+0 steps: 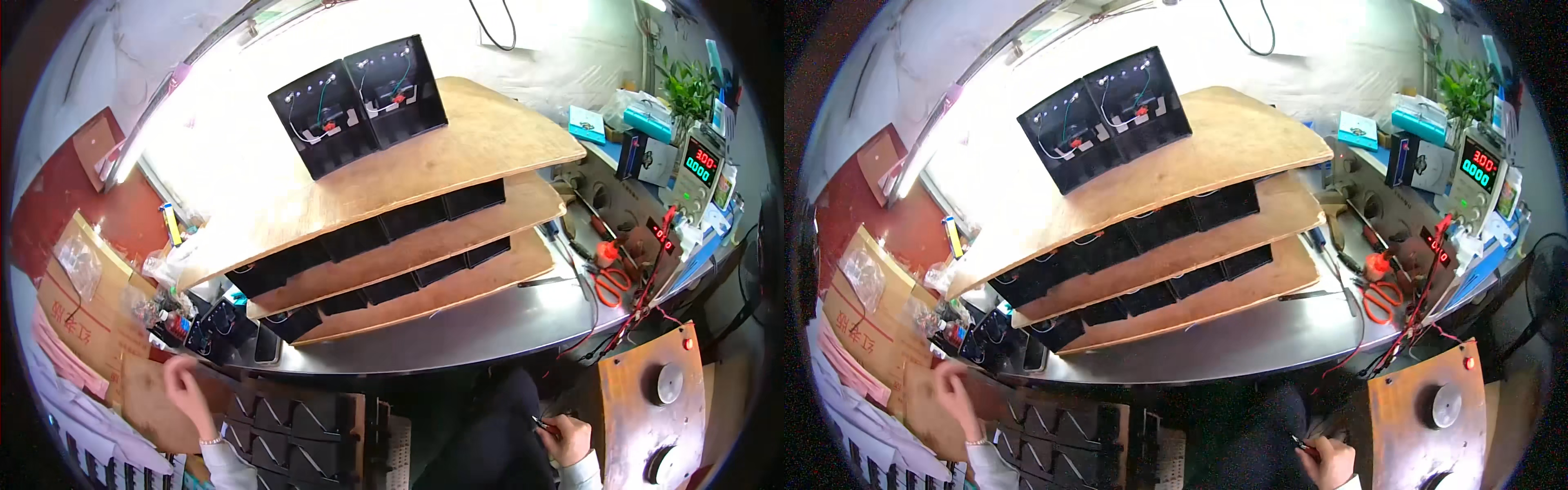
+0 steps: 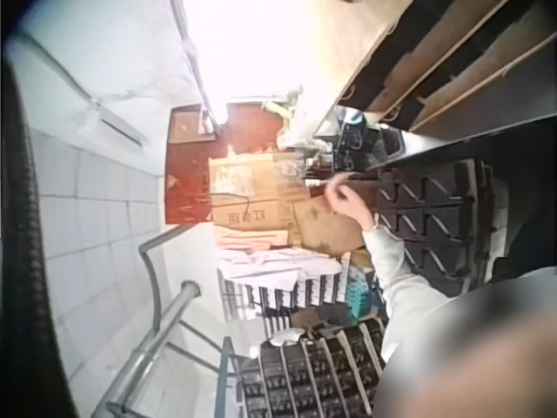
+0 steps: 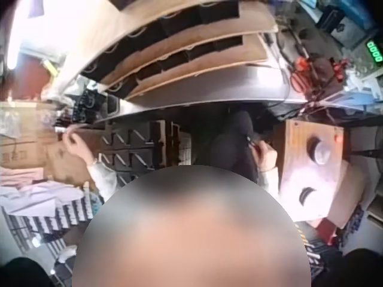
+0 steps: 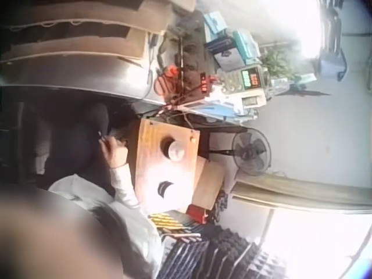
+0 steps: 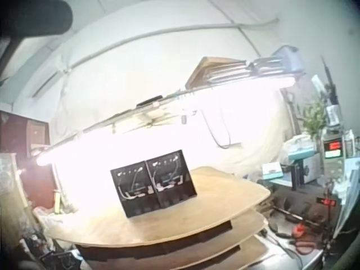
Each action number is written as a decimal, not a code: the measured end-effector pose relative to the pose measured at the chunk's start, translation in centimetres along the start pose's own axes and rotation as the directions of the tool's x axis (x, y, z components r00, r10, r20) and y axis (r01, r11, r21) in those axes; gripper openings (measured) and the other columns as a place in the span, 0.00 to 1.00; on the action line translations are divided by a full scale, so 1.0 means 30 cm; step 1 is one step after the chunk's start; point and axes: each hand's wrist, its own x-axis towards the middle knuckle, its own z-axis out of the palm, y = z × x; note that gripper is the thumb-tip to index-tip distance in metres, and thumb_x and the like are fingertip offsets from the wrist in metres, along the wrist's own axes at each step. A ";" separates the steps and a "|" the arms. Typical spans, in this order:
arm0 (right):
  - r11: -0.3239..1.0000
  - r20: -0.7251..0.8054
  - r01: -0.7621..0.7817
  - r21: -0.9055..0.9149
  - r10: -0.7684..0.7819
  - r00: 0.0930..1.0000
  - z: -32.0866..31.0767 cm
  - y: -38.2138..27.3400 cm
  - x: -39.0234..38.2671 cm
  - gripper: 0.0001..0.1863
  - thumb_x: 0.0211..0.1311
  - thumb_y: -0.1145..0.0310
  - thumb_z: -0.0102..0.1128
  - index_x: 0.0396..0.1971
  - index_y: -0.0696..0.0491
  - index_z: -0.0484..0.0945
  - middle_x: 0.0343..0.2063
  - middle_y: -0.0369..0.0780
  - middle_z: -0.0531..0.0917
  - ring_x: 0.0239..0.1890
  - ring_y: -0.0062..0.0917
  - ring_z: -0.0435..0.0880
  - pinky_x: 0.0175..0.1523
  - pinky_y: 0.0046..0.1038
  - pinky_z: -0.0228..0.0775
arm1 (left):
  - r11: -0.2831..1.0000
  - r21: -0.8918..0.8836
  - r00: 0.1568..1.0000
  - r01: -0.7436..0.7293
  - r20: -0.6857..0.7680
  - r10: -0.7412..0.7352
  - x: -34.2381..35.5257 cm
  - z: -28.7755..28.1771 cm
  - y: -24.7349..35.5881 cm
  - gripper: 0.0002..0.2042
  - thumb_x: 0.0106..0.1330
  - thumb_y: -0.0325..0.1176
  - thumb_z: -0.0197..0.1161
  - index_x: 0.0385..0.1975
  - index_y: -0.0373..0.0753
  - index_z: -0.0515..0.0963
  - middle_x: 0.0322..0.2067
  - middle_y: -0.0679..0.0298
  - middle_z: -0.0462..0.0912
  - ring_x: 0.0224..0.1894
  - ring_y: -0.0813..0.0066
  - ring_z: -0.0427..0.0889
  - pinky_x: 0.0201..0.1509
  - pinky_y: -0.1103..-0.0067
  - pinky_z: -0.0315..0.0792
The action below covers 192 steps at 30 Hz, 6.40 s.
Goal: Testing and calibrating analog voltmeters using a power supply and probe.
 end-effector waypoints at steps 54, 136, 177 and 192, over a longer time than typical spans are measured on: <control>0.971 -0.064 -0.019 0.237 0.035 0.997 0.066 -0.375 0.314 0.14 0.49 0.75 0.79 0.26 0.59 0.77 0.22 0.42 0.80 0.22 0.26 0.82 0.29 0.24 0.75 | 0.587 -0.683 0.624 0.433 0.698 0.352 -0.336 0.932 0.958 0.54 0.53 0.25 0.78 0.77 0.42 0.45 0.70 0.51 0.60 0.69 0.62 0.67 0.69 0.66 0.66; 0.111 -0.890 -0.994 0.005 0.454 0.046 -0.462 0.355 -0.489 0.65 0.41 0.44 0.77 0.70 0.71 0.50 0.63 0.60 0.68 0.66 0.52 0.66 0.68 0.47 0.62 | 0.708 -0.671 -0.256 0.220 0.660 0.706 -0.663 0.715 1.355 0.23 0.70 0.32 0.62 0.64 0.32 0.70 0.55 0.43 0.77 0.58 0.46 0.76 0.63 0.67 0.70; 0.985 -0.121 0.091 -0.146 -0.109 0.987 0.061 -0.324 0.416 0.66 0.32 0.60 0.79 0.71 0.70 0.49 0.62 0.57 0.69 0.58 0.49 0.74 0.59 0.43 0.66 | 0.788 -0.561 0.783 0.254 0.597 0.173 -0.462 0.771 1.144 0.51 0.61 0.30 0.70 0.76 0.30 0.38 0.72 0.36 0.50 0.73 0.36 0.55 0.75 0.57 0.53; 0.919 -0.208 -0.202 0.338 0.283 0.936 0.044 -0.290 0.299 0.38 0.48 0.77 0.78 0.60 0.59 0.70 0.42 0.40 0.79 0.40 0.25 0.80 0.49 0.27 0.76 | 0.462 -0.611 0.573 0.643 0.784 0.239 -0.305 0.898 1.001 0.54 0.56 0.22 0.75 0.77 0.45 0.40 0.62 0.49 0.71 0.59 0.61 0.79 0.58 0.67 0.80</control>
